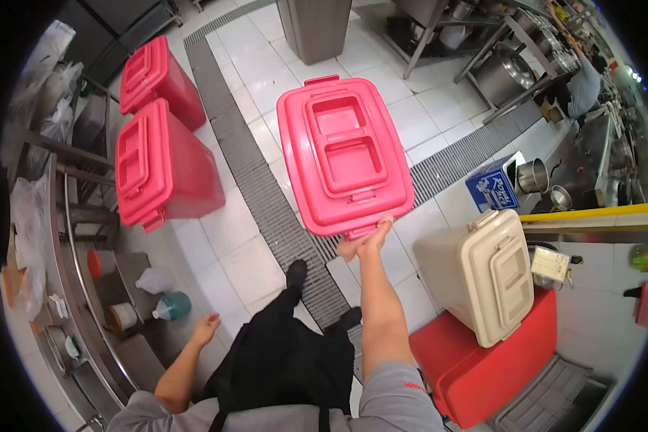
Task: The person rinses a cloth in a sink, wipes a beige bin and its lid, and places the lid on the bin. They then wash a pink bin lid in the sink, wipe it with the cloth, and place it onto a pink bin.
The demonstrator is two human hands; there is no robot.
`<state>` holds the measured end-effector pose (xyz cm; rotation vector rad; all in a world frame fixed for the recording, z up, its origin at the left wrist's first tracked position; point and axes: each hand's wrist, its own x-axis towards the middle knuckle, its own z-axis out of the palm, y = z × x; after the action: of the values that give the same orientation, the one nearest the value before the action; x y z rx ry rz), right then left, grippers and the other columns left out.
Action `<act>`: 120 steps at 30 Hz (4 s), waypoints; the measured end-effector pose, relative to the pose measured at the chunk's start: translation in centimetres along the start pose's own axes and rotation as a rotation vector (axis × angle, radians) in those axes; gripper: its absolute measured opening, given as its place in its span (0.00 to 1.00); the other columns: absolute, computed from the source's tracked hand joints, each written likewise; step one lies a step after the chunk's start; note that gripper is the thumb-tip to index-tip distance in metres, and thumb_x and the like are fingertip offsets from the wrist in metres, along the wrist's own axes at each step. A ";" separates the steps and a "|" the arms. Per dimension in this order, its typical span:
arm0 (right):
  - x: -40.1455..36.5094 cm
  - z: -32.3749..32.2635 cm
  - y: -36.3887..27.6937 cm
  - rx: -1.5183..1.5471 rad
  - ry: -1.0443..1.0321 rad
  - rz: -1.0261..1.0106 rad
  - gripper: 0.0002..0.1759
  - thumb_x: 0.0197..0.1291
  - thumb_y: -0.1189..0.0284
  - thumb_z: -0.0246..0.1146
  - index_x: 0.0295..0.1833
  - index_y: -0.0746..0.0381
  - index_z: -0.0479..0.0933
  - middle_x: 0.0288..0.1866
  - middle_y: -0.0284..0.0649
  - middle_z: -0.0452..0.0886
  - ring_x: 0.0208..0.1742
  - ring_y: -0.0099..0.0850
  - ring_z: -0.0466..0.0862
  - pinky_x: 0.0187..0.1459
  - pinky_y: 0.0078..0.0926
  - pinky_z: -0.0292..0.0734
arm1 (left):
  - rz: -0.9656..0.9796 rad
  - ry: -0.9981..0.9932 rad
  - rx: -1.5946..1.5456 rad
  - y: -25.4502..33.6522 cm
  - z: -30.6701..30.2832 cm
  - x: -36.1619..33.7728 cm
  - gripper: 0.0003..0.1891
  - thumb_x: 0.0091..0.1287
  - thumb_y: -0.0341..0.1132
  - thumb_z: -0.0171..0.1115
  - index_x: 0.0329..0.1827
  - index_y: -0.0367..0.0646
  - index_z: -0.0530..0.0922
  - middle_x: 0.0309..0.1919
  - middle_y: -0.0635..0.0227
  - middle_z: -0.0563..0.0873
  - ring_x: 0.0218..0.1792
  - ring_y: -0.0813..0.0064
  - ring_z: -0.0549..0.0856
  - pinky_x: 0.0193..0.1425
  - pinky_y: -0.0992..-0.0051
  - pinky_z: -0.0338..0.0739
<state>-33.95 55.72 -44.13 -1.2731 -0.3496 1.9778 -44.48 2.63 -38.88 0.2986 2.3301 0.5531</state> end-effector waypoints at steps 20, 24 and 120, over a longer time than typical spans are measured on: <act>-19.6 -40.5 -12.4 -0.326 0.563 -0.094 0.42 0.56 0.39 0.48 0.66 0.60 0.59 0.61 0.41 0.67 0.58 0.35 0.72 0.55 0.39 0.69 | 0.723 -0.315 0.294 33.2 15.7 13.5 0.24 0.66 0.50 0.46 0.50 0.36 0.74 0.43 0.48 0.80 0.45 0.49 0.79 0.49 0.58 0.71; -21.0 -44.5 -11.7 -0.623 0.773 -0.170 0.35 0.63 0.45 0.42 0.52 0.68 0.72 0.49 0.47 0.77 0.49 0.38 0.78 0.47 0.38 0.73 | 0.615 -0.281 0.233 30.3 17.4 12.5 0.25 0.68 0.51 0.44 0.39 0.36 0.79 0.32 0.56 0.84 0.34 0.62 0.82 0.39 0.62 0.74; -90.1 14.4 48.8 0.419 3.405 0.770 0.28 0.38 0.80 0.59 0.53 0.62 0.72 0.49 0.47 0.72 0.54 0.45 0.70 0.55 0.42 0.64 | 0.796 -2.526 2.997 -31.9 -33.8 -49.9 0.35 0.65 0.60 0.42 0.55 0.32 0.71 0.50 0.52 0.78 0.51 0.63 0.78 0.52 0.66 0.74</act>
<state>-47.34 -39.50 -5.79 1.9140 -1.7607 1.5866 -33.74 -53.85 -2.08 -1.8147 1.7163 2.6644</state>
